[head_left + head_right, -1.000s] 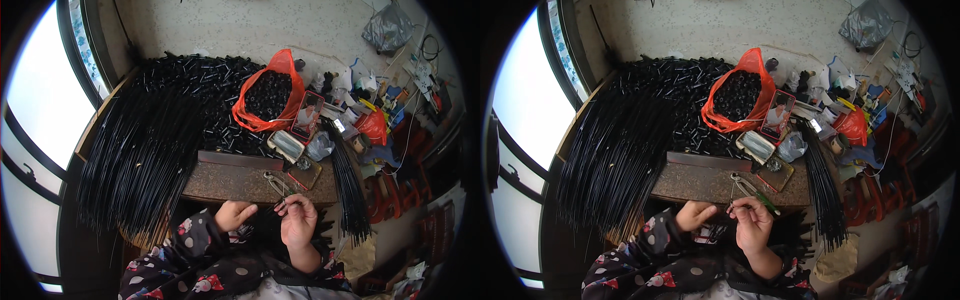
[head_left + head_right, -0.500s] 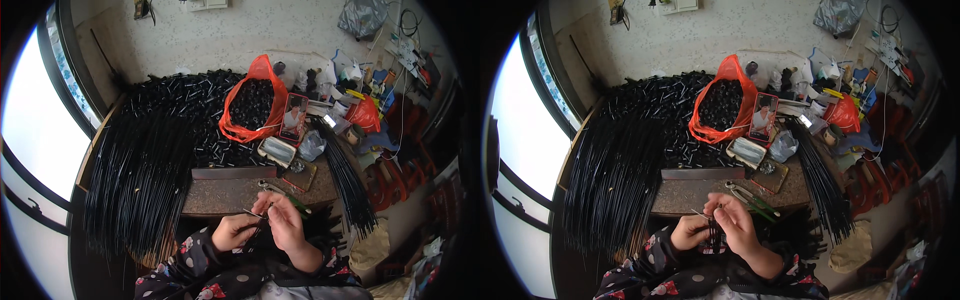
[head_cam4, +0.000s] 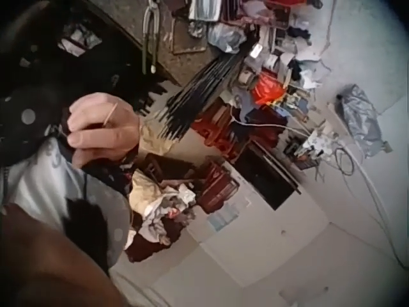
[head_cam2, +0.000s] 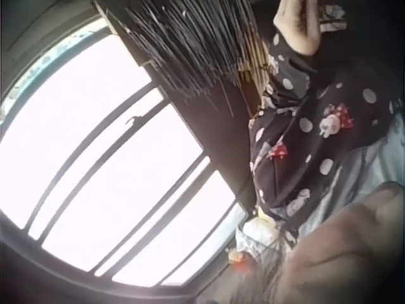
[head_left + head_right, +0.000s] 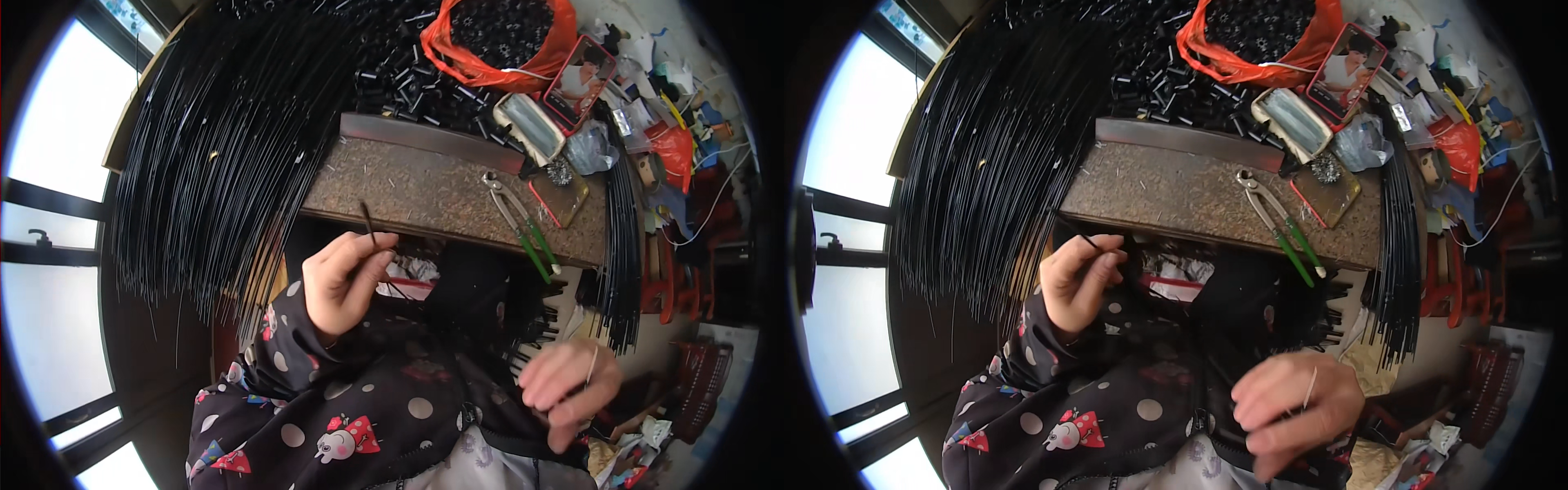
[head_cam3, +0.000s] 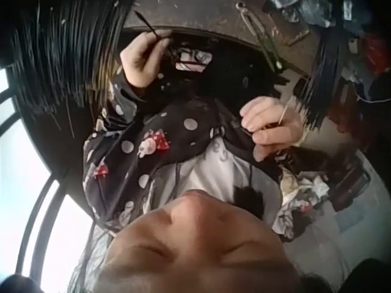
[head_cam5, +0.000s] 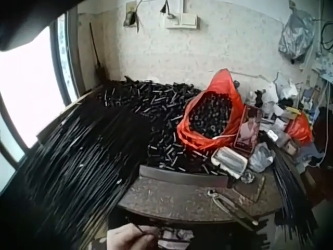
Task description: Cutting black wires and assembling them into plastic components at a workbench.
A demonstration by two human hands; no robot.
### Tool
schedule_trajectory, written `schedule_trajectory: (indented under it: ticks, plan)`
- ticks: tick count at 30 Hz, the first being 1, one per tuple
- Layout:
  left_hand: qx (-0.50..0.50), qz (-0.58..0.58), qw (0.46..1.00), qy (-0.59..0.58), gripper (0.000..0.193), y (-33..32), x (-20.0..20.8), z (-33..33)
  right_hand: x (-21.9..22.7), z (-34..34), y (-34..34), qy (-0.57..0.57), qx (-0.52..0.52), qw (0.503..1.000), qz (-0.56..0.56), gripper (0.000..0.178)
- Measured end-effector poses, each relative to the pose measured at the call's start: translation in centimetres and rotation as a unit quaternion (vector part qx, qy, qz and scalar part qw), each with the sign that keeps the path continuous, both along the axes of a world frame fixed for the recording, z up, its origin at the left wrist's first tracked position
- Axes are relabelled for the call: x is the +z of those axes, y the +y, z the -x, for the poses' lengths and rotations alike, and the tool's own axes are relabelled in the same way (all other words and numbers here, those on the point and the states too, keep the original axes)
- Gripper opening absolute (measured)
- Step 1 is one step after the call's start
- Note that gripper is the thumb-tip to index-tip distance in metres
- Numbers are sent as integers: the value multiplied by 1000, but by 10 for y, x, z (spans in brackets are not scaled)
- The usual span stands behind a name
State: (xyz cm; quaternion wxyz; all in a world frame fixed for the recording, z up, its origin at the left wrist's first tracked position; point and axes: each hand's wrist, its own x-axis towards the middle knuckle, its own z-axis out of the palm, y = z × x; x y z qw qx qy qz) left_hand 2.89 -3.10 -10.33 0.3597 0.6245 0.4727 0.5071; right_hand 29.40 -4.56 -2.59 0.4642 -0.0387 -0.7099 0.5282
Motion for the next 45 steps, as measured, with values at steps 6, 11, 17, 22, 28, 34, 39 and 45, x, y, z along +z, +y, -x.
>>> schedule_trajectory:
  ticks: [6, 11, 17, 22, 28, 34, 39, 45]
  plan:
    - [-51, -6, 999, -18, 18, -9, -1, 16, 10, 3, 1, -22, 116, 993, 27, 23]
    - [-131, -27, 988, -84, 20, 6, 23, 3, 15, 8, 19, -58, 71, 995, -25, 26]
    - [-111, -194, 975, 12, 21, 19, 32, -24, 10, 49, 18, -106, -244, 963, -35, 23]
    - [-84, -229, 970, 14, 21, 19, 29, -37, 11, 52, 19, -119, -304, 945, -28, 18]
    - [-58, -209, 975, 39, 21, 19, 36, -34, 12, 55, 20, -98, -323, 941, 2, 22]
    - [-58, -237, 968, 51, 24, 20, 35, -34, 14, 54, 21, -90, -320, 943, 27, 16]
    - [-15, -312, 944, 105, 27, 13, 34, -42, 8, 60, 30, -97, -325, 941, -9, 21]
    - [-90, -193, 975, 66, 22, 17, 50, -39, -3, 68, 55, 117, -217, 914, 322, 58]
